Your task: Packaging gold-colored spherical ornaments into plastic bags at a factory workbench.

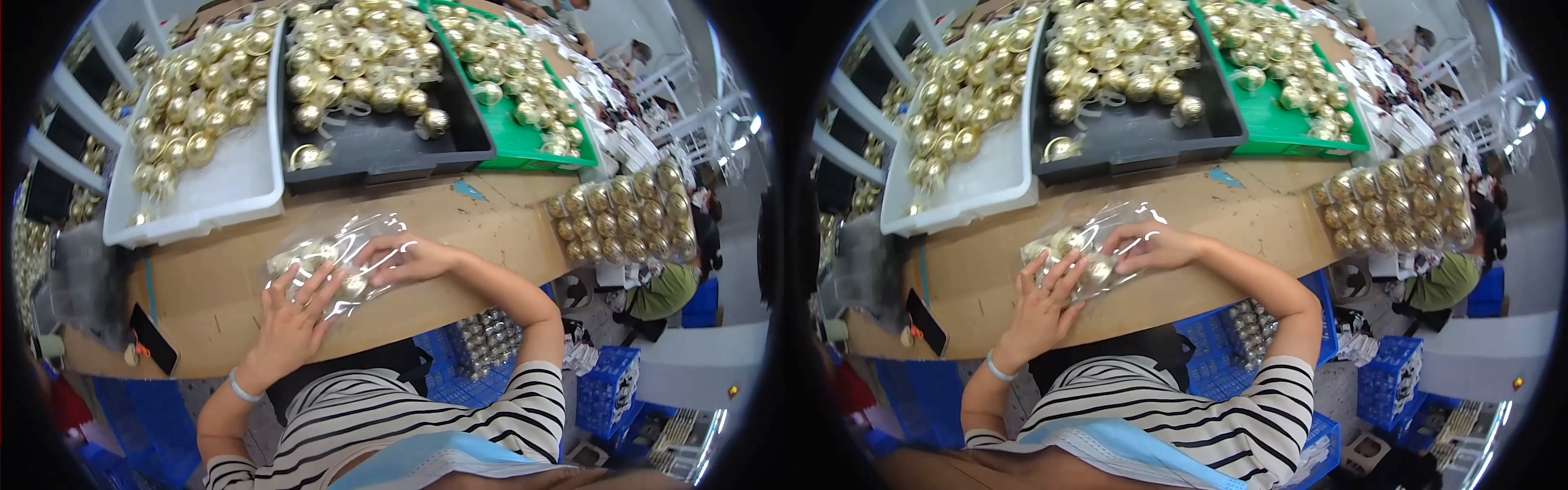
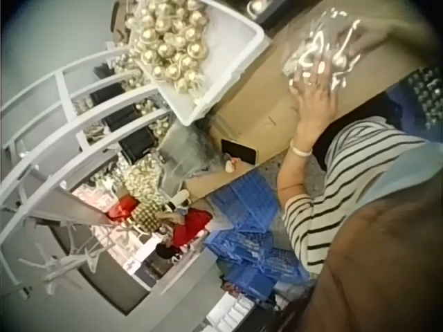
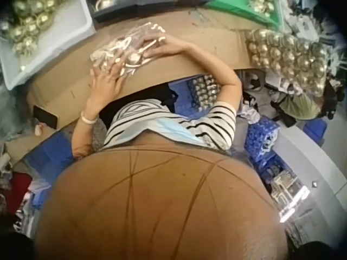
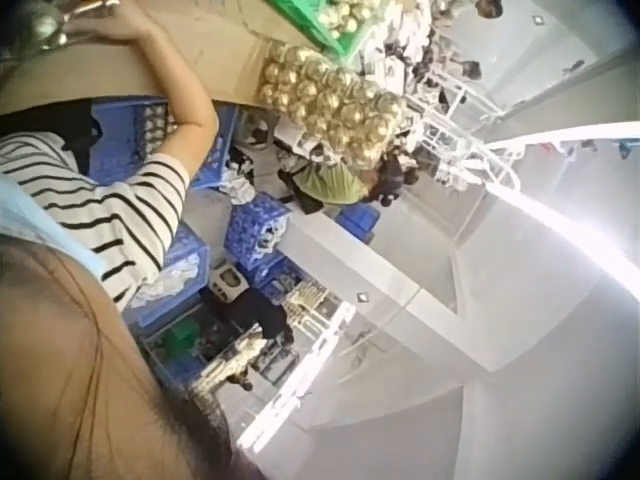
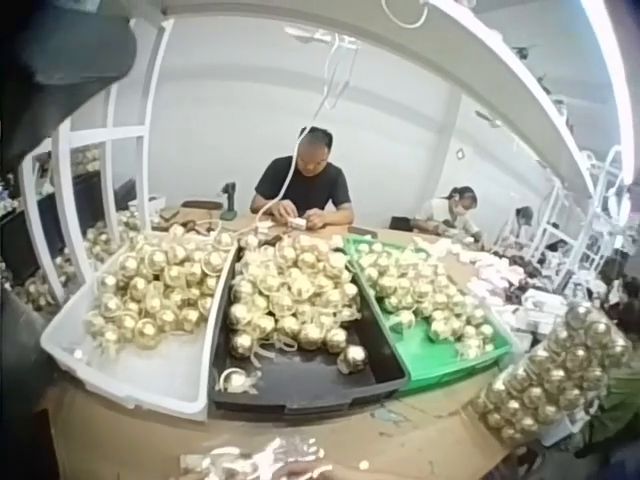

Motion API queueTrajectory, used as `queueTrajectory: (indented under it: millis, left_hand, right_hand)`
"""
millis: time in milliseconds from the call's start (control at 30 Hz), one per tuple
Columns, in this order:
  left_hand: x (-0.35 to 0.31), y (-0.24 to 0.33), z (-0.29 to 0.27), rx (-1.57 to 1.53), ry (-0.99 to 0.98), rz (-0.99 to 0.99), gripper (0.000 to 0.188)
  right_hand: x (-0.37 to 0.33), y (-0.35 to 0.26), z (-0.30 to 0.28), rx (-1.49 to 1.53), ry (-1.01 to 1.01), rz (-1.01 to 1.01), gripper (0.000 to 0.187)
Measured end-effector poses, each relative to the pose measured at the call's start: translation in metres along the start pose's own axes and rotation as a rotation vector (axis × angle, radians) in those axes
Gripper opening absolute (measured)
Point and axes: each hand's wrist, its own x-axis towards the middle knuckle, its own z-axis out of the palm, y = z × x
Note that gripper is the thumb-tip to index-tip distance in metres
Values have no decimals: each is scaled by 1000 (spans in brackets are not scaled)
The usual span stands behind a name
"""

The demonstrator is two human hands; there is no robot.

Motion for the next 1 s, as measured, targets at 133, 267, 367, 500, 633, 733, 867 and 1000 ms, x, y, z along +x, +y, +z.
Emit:
queueTrajectory:
  millis: [133,267,367,500,633,733,867,1000]
  left_hand:
    - [2,4,-2,11,-12,24,72]
    - [7,7,-4,25,-31,29,71]
    - [7,6,-5,27,-42,20,69]
    - [6,8,-5,64,-50,-3,68]
    - [8,9,-6,41,-63,6,69]
    - [6,6,-1,52,-71,-14,70]
    - [5,5,1,52,-68,-22,70]
    - [6,5,-4,50,-70,-37,69]
  right_hand:
    - [23,13,6,-284,-71,-179,34]
    - [9,14,5,-130,-65,-17,30]
    - [-19,-10,-32,-496,-284,-150,29]
    - [-127,-93,-135,-310,437,-246,15]
    - [-154,-69,-327,-1344,1572,138,82]
    - [-124,-46,-381,-1120,1320,369,132]
    - [-36,-51,-379,-1206,1156,382,91]
    - [-4,-44,-382,-1269,1077,329,69]
